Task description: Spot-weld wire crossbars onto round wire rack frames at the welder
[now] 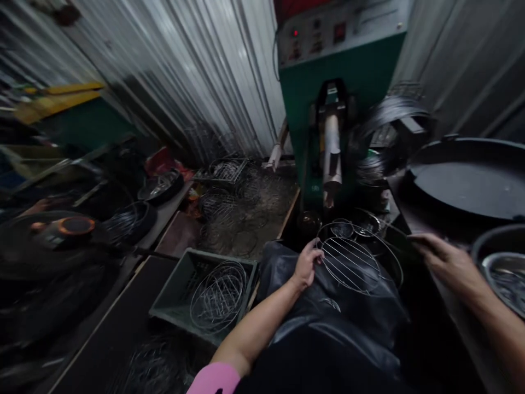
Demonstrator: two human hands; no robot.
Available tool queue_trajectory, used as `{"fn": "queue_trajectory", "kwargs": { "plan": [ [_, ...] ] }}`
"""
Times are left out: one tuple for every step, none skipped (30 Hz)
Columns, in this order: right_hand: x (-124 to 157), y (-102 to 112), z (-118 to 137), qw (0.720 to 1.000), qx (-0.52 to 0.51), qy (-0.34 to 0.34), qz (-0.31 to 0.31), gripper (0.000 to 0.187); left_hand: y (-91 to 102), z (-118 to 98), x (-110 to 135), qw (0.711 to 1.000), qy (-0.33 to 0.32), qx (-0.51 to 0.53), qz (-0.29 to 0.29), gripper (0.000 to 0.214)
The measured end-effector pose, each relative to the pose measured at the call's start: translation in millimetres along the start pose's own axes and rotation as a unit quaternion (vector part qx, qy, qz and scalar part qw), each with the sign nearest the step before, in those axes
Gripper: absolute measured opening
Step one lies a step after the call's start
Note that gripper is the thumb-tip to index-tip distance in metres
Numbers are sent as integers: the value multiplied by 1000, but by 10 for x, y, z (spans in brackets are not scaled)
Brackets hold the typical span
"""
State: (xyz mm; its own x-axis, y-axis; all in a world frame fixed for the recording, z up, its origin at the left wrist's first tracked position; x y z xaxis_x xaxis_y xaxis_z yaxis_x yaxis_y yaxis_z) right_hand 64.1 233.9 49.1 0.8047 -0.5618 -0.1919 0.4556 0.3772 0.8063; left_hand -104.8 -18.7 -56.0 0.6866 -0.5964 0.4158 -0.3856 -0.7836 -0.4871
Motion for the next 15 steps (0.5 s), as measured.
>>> {"fn": "queue_trajectory", "kwargs": {
  "plan": [
    [170,-84,116,998,-54,3,28,29,-12,18,10,1000,10,18,8,50],
    [328,-171,234,995,-87,9,48,28,-23,43,18,999,25,39,15,50],
    [472,-269,346,992,-108,22,66,25,-33,72,24,997,42,61,21,50],
    [601,-364,434,989,-118,36,83,23,-43,99,30,995,58,82,27,52],
    [714,-453,498,986,-121,52,98,22,-52,119,34,992,70,100,32,55],
    [812,-537,538,984,-120,67,117,21,-56,135,35,990,77,114,35,56],
    [896,-608,555,981,-117,80,134,22,-56,145,34,988,80,126,37,57],
    [966,-661,555,978,-113,91,150,23,-51,158,30,987,81,135,35,55],
    [1022,-701,545,975,-108,102,163,24,-44,173,25,986,83,140,32,52],
    [1066,-726,525,973,-102,111,172,25,-35,191,19,986,86,143,29,49],
    [1095,-736,500,973,-95,120,174,26,-25,210,13,986,88,141,24,45],
    [1112,-733,470,973,-90,128,170,27,-15,229,8,986,90,137,18,41],
    [1119,-726,433,974,-86,133,162,28,-6,248,4,987,92,129,12,38],
    [1118,-719,388,975,-84,135,154,28,2,265,1,988,93,120,6,36],
    [1108,-708,338,977,-84,134,142,27,8,277,0,990,93,110,-2,35]
  ]
}}
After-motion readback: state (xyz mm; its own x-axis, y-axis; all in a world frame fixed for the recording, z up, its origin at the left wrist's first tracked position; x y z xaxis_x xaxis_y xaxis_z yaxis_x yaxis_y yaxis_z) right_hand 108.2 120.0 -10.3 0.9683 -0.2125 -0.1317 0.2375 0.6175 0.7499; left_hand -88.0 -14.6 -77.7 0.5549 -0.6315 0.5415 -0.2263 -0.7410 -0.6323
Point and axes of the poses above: each hand's wrist, its own x-axis away from the middle knuckle, its own y-axis out of the back of the hand, z = x × y, the point moved 9 cm from there along -x, towards the middle knuckle, and after that the axes turned 7 degrees about y, right-handed, at the moved point
